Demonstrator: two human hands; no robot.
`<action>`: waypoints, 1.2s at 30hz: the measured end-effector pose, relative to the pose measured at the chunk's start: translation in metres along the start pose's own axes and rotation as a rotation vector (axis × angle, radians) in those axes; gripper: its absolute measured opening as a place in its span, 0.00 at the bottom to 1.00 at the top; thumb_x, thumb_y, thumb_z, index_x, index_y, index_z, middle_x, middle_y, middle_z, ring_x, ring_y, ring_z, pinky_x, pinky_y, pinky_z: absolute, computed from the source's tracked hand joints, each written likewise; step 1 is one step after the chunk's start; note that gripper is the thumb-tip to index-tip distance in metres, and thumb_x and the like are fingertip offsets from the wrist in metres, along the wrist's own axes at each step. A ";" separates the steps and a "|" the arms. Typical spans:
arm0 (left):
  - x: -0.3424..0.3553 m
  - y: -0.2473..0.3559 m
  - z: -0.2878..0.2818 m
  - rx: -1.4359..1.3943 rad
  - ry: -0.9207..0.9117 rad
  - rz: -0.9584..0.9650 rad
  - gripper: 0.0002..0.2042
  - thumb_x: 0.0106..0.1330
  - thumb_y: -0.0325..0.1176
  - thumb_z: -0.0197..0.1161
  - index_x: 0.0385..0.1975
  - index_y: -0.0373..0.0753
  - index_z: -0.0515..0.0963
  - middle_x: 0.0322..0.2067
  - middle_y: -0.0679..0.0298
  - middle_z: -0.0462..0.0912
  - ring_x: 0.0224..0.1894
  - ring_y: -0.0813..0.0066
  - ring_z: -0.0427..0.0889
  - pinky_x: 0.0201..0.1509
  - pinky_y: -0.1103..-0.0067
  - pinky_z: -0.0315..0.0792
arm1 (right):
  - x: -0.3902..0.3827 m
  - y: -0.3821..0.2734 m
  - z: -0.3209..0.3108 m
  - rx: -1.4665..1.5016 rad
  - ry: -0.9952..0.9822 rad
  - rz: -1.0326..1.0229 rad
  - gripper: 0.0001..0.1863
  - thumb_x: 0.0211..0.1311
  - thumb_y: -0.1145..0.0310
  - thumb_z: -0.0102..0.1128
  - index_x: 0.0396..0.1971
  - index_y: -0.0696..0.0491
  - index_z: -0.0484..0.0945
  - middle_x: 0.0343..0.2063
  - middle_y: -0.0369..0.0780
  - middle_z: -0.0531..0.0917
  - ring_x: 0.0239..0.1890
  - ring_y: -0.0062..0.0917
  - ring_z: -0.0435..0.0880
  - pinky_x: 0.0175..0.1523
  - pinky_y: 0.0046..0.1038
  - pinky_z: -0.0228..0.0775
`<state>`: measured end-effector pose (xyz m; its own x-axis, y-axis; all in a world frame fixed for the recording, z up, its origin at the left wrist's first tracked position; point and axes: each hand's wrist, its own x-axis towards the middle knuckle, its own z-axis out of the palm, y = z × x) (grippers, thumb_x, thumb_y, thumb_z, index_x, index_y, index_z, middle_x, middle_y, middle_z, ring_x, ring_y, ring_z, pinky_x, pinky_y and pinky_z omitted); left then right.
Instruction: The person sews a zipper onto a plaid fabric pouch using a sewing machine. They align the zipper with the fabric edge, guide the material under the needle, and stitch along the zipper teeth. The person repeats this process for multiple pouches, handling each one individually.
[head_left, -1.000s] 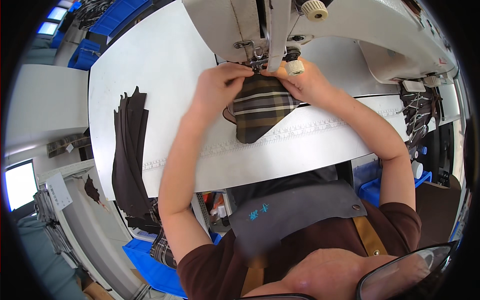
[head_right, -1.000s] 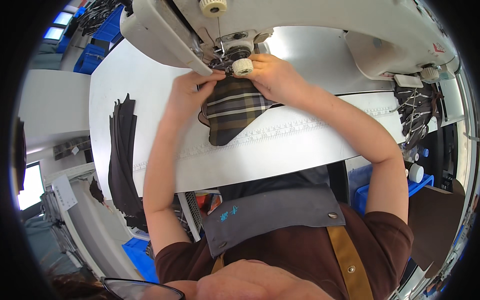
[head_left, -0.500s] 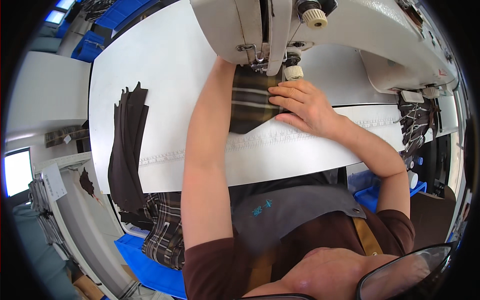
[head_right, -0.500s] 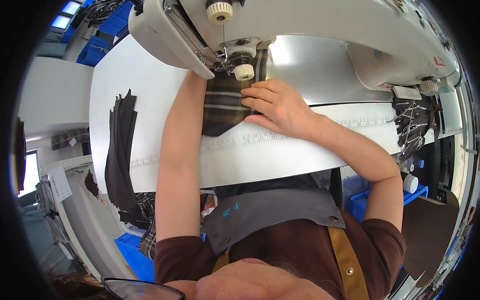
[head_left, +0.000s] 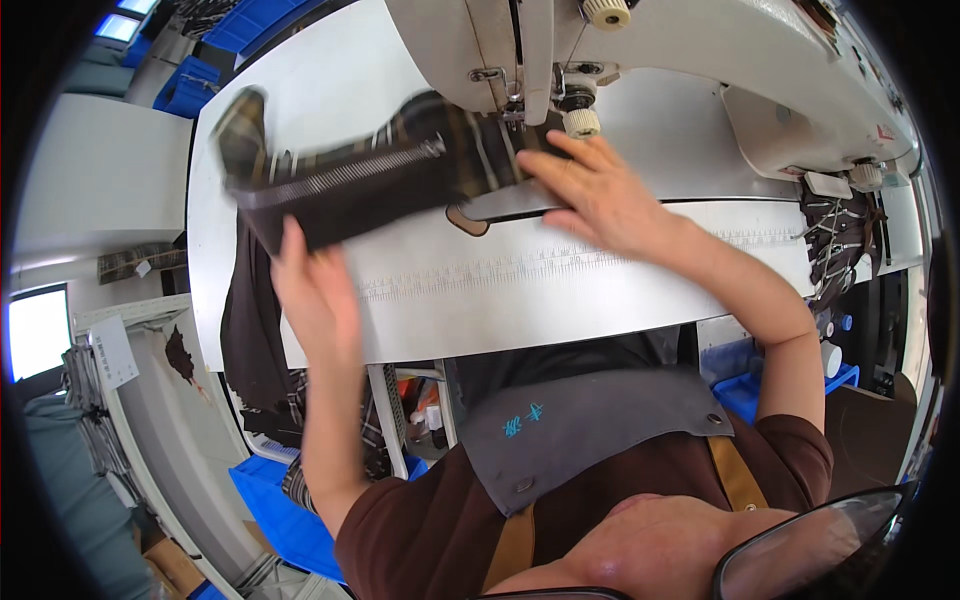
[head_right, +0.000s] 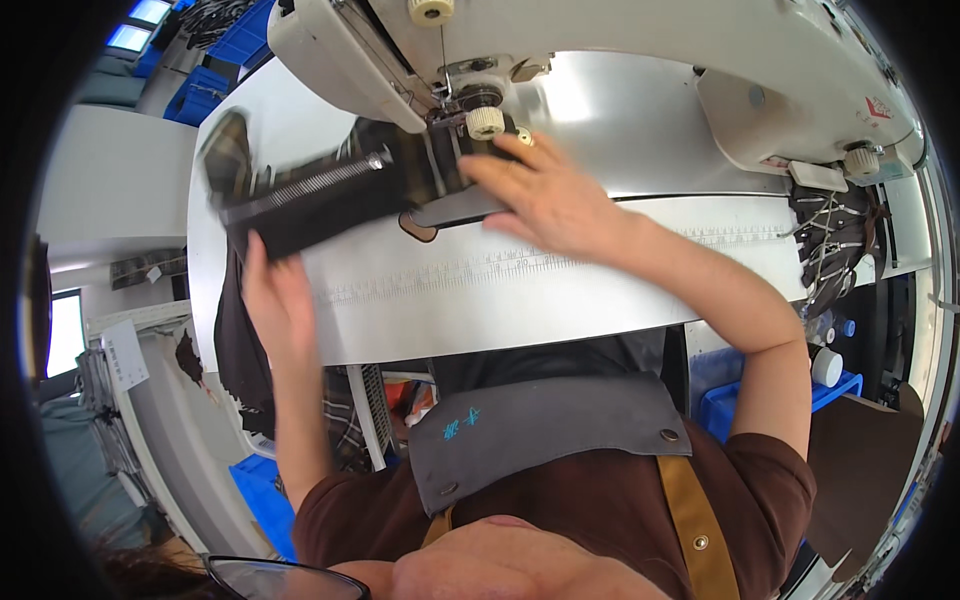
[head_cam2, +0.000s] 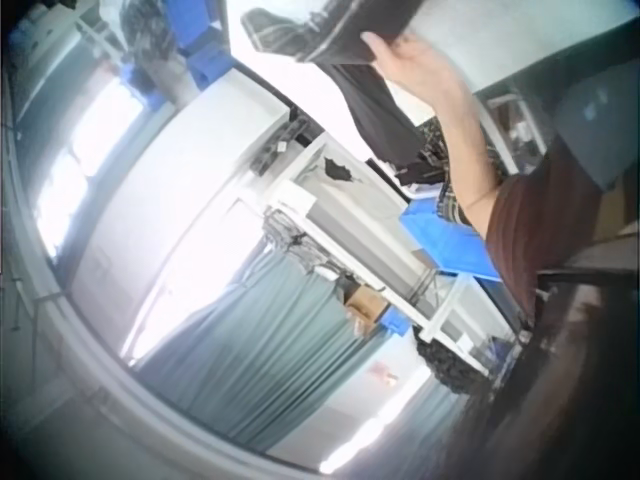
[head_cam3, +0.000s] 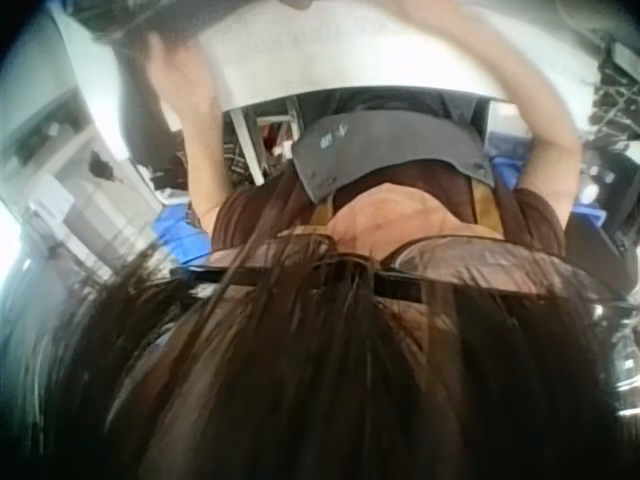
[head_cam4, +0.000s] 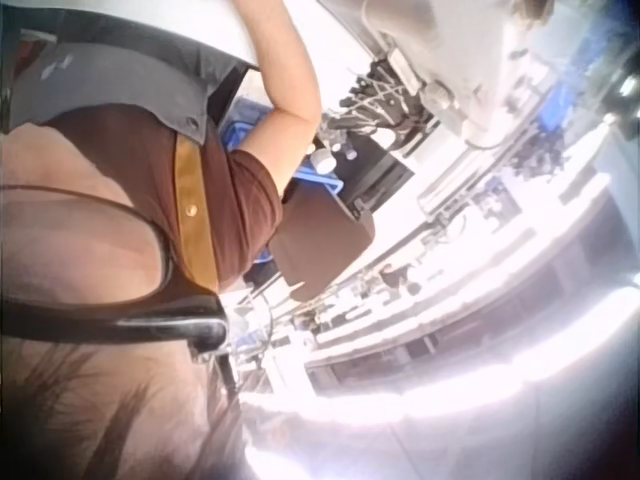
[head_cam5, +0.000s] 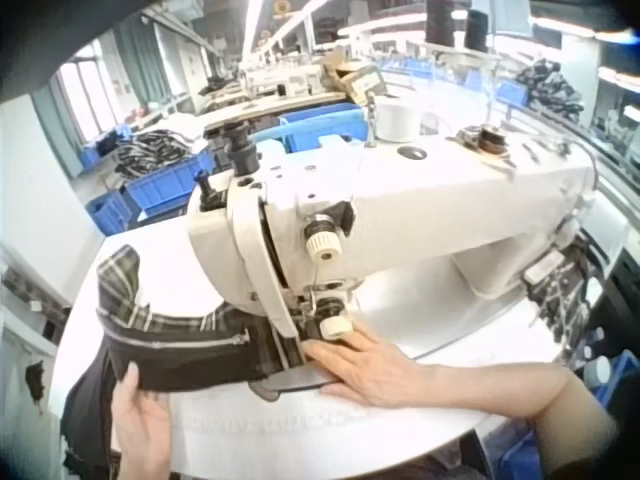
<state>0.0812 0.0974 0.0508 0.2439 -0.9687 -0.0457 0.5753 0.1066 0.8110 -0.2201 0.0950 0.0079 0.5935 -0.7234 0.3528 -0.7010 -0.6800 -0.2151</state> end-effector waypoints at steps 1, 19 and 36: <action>-0.039 -0.002 -0.010 -0.071 -0.037 -0.152 0.12 0.69 0.31 0.51 0.47 0.32 0.71 0.47 0.58 0.76 0.49 0.71 0.75 0.54 0.75 0.69 | 0.002 0.005 -0.001 -0.060 -0.018 0.082 0.28 0.61 0.52 0.51 0.56 0.55 0.65 0.52 0.43 0.73 0.61 0.39 0.64 0.65 0.39 0.54; -0.128 -0.095 0.022 1.690 -1.042 0.792 0.38 0.45 0.46 0.69 0.61 0.45 0.65 0.63 0.51 0.60 0.64 0.55 0.61 0.56 0.65 0.65 | -0.002 0.024 0.006 0.119 0.340 -0.095 0.09 0.51 0.68 0.63 0.32 0.54 0.78 0.42 0.39 0.80 0.45 0.33 0.76 0.49 0.33 0.68; -0.008 -0.060 0.024 1.641 -0.957 0.776 0.12 0.59 0.31 0.60 0.43 0.40 0.76 0.43 0.64 0.77 0.46 0.62 0.76 0.54 0.61 0.64 | 0.048 0.014 -0.015 -0.258 -0.079 -0.585 0.09 0.47 0.68 0.58 0.30 0.55 0.76 0.37 0.37 0.74 0.37 0.25 0.74 0.39 0.25 0.69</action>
<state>0.0259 0.0928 0.0161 -0.6737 -0.6721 0.3072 -0.6500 0.7368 0.1862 -0.2074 0.0526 0.0353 0.9270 -0.2551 0.2748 -0.3192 -0.9214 0.2215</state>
